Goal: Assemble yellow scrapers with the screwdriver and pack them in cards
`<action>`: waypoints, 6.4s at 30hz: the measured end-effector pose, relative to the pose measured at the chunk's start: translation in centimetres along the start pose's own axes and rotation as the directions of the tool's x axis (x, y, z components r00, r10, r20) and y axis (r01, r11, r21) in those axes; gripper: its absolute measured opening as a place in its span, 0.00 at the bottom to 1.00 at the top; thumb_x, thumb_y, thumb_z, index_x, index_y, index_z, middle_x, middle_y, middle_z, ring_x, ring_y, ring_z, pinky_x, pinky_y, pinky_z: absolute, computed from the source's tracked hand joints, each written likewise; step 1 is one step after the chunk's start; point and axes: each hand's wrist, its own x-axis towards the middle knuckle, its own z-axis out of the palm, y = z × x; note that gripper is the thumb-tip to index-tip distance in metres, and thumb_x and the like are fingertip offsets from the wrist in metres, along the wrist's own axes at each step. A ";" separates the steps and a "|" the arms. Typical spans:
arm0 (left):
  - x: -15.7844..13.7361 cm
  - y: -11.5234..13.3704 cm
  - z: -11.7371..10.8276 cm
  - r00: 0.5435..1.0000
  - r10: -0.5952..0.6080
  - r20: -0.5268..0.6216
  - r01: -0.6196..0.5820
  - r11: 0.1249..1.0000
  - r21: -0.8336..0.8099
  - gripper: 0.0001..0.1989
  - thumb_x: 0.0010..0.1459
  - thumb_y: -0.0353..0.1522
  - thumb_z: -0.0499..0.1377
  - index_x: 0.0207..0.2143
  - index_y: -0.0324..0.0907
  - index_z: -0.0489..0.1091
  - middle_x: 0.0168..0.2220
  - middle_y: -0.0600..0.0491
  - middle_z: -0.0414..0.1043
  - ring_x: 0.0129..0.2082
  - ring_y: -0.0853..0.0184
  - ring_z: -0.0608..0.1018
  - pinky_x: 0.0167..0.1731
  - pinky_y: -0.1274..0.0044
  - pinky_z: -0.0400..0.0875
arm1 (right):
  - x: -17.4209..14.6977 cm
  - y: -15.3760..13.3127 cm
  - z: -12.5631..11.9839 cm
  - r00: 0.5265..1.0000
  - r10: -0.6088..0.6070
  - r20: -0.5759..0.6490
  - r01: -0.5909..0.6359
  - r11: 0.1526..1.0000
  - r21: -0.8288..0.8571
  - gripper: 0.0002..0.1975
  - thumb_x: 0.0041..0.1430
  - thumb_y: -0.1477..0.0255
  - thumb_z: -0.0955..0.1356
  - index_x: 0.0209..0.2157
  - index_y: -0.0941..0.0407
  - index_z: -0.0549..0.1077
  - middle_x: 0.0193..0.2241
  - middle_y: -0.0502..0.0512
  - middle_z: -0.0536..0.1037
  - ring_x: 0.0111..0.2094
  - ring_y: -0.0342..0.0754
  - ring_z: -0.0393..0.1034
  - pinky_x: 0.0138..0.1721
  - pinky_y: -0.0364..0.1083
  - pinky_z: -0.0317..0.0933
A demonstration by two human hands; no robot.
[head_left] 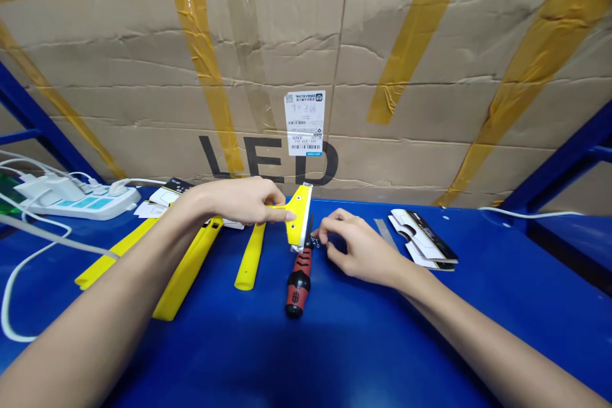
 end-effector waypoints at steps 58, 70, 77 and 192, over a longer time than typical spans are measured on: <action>1.1 0.9 1.2 0.994 0.109 0.001 -0.104 0.954 -0.282 0.23 0.59 0.51 0.57 0.24 0.42 0.66 0.21 0.56 0.68 0.21 0.70 0.70 0.23 0.78 0.62 | 0.7 -1.6 -1.7 0.830 0.475 -0.294 -0.261 0.795 0.547 0.09 0.59 0.64 0.71 0.32 0.54 0.71 0.28 0.55 0.81 0.32 0.50 0.76 0.35 0.49 0.69; 1.7 2.3 2.1 0.868 0.291 -0.403 -0.322 0.947 -0.008 0.23 0.59 0.46 0.61 0.52 0.43 0.68 0.48 0.47 0.76 0.45 0.59 0.77 0.42 0.72 0.70 | 1.0 -0.9 -2.2 0.837 0.545 0.052 -0.323 0.415 0.850 0.14 0.40 0.65 0.80 0.27 0.58 0.81 0.22 0.51 0.77 0.24 0.41 0.66 0.30 0.44 0.62; 0.9 3.0 2.0 0.822 0.522 -0.227 -0.482 0.851 0.211 0.23 0.63 0.36 0.60 0.61 0.54 0.68 0.71 0.52 0.55 0.62 0.55 0.71 0.58 0.66 0.65 | 0.9 0.4 -3.3 0.838 0.542 0.069 -0.324 0.390 0.862 0.14 0.38 0.64 0.80 0.25 0.58 0.81 0.23 0.52 0.77 0.26 0.41 0.67 0.31 0.44 0.62; 0.3 3.4 8.9 0.984 -0.038 -0.173 -0.178 -0.223 -0.958 0.17 0.56 0.24 0.66 0.46 0.43 0.67 0.29 0.52 0.70 0.23 0.74 0.72 0.21 0.85 0.60 | -0.4 0.7 -1.5 0.914 0.228 -0.336 -0.027 0.860 0.509 0.07 0.55 0.74 0.72 0.31 0.55 0.69 0.31 0.51 0.77 0.32 0.45 0.72 0.35 0.45 0.66</action>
